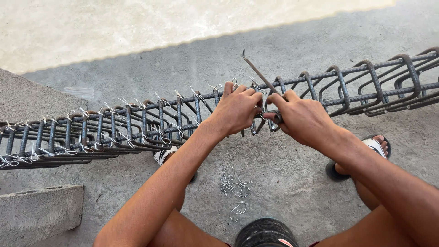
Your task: Tying rebar intersections with wire ties using a manual hook tool
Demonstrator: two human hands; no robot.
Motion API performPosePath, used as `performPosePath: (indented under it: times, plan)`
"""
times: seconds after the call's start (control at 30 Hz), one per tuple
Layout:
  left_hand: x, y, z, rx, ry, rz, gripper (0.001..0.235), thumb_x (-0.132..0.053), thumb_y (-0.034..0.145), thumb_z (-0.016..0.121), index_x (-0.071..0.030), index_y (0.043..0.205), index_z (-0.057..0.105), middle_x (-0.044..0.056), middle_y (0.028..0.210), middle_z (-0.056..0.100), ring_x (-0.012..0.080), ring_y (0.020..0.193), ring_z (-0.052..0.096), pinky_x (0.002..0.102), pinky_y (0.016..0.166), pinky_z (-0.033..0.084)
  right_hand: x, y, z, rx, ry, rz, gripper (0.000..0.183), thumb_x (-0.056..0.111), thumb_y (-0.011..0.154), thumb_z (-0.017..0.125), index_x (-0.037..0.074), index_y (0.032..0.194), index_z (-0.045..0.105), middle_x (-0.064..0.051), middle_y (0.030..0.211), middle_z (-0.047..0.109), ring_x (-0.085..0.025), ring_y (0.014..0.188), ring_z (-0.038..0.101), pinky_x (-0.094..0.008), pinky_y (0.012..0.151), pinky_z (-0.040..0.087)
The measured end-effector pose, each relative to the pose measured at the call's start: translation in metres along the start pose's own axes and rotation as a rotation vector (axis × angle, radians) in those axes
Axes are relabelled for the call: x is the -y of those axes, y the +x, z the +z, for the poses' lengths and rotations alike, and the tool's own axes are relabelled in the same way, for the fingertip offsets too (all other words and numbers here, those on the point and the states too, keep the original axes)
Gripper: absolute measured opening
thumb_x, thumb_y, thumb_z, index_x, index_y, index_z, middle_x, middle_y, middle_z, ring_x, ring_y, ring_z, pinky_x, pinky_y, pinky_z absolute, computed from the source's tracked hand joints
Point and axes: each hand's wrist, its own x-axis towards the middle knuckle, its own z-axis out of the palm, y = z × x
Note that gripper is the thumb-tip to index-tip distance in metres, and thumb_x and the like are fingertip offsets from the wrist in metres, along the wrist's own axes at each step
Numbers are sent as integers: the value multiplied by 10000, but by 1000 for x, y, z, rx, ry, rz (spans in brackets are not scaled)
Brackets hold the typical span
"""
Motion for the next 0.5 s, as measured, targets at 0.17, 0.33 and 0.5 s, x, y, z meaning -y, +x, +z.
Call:
performPosePath:
  times: [0.17, 0.33, 0.5]
  plan:
    - [-1, 4, -13, -23, 92, -26, 325, -425, 843, 725, -156, 997, 631, 67, 878, 663, 276, 885, 633, 459, 896, 338, 13, -16, -43, -78, 268, 79, 329, 210, 1027, 503, 149, 1347, 549, -173, 960, 649, -518, 848, 703, -592, 737, 559]
    - [-10, -8, 2, 114, 127, -86, 270, -398, 853, 664, -144, 775, 707, 80, 734, 695, 292, 750, 665, 483, 866, 348, 33, -34, -76, -86, 502, 92, 387, 108, 960, 541, 104, 1332, 650, -217, 1066, 719, -472, 1011, 688, -555, 836, 546]
    - [-27, -10, -1, -18, 320, -12, 312, -428, 824, 696, -121, 841, 744, 122, 852, 691, 298, 904, 603, 499, 948, 319, 38, -40, -76, 29, 640, 196, 422, 82, 917, 538, 169, 1294, 706, -198, 1086, 769, -443, 1079, 696, -553, 891, 543]
